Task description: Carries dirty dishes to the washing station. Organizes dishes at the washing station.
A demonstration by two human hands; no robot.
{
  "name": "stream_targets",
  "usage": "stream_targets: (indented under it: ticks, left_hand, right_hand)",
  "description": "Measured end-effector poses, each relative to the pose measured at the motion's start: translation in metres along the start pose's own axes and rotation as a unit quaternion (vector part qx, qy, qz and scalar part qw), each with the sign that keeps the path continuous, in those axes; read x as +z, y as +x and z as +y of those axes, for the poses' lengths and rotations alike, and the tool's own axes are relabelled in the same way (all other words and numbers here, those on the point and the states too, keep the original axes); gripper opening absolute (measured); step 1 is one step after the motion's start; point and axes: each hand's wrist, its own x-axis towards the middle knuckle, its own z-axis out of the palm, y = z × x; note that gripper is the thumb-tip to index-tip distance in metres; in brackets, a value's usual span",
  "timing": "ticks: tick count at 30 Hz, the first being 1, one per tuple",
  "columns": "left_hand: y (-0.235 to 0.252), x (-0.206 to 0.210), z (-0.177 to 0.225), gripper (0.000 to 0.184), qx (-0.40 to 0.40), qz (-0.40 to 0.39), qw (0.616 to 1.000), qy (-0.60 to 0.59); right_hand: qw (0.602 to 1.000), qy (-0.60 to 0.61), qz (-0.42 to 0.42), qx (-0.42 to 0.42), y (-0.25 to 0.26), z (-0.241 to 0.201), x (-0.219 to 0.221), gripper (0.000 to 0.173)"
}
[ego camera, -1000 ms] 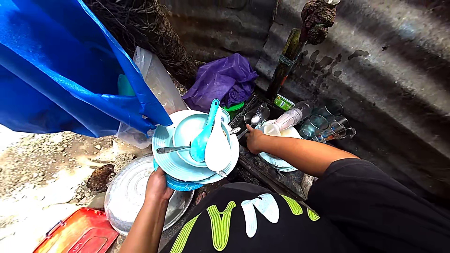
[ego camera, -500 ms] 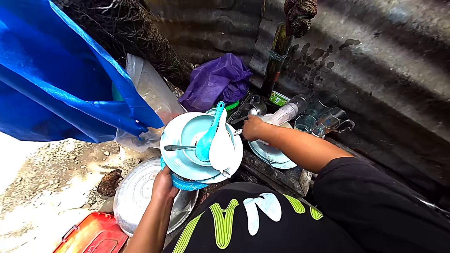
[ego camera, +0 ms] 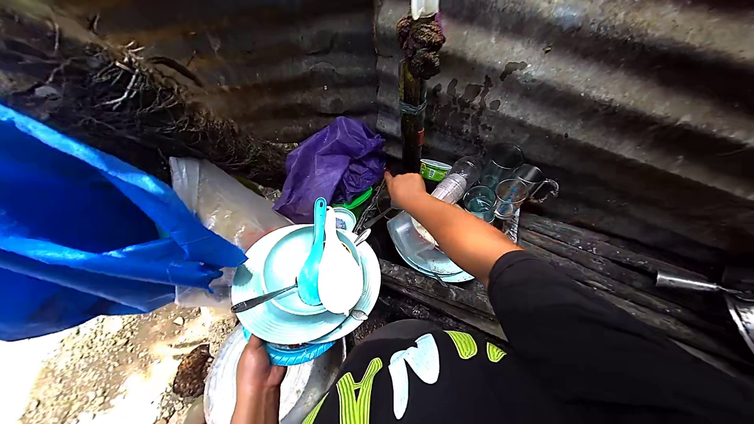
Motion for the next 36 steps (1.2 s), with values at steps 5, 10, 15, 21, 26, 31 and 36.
stream_targets:
  ticks: [5,10,15,21,26,31,36]
  left_hand:
    - [0.006,-0.003,0.000,0.035,0.001,-0.017,0.999,0.032]
    - [0.016,0.001,0.006,0.035,-0.005,-0.041,0.997,0.059]
    - [0.033,-0.013,0.001,0.037,0.009,-0.100,0.991,0.086]
    - [0.021,0.008,0.012,0.035,-0.014,-0.057,0.996,0.066]
    - [0.025,0.014,0.018,0.034,-0.003,-0.053,0.996,0.068]
    - [0.022,0.022,0.021,0.033,0.001,-0.040,0.997,0.062]
    - [0.015,0.027,0.021,0.034,0.001,-0.023,0.998,0.055]
  right_hand:
    - [0.998,0.046,0.033,0.008,-0.003,0.024,-0.002,0.032]
    - [0.975,0.173,0.113,0.077,-0.044,0.071,-0.062,0.042]
    - [0.923,0.296,0.221,0.110,-0.141,0.174,-0.105,0.032]
    - [0.872,0.339,0.189,0.299,-0.214,0.288,-0.027,0.025]
    - [0.821,0.351,0.197,0.405,-0.201,0.325,0.051,0.031]
    - [0.776,0.439,0.186,0.414,-0.174,0.315,0.054,0.031]
    - [0.840,0.325,0.154,0.407,-0.177,0.321,0.036,0.049]
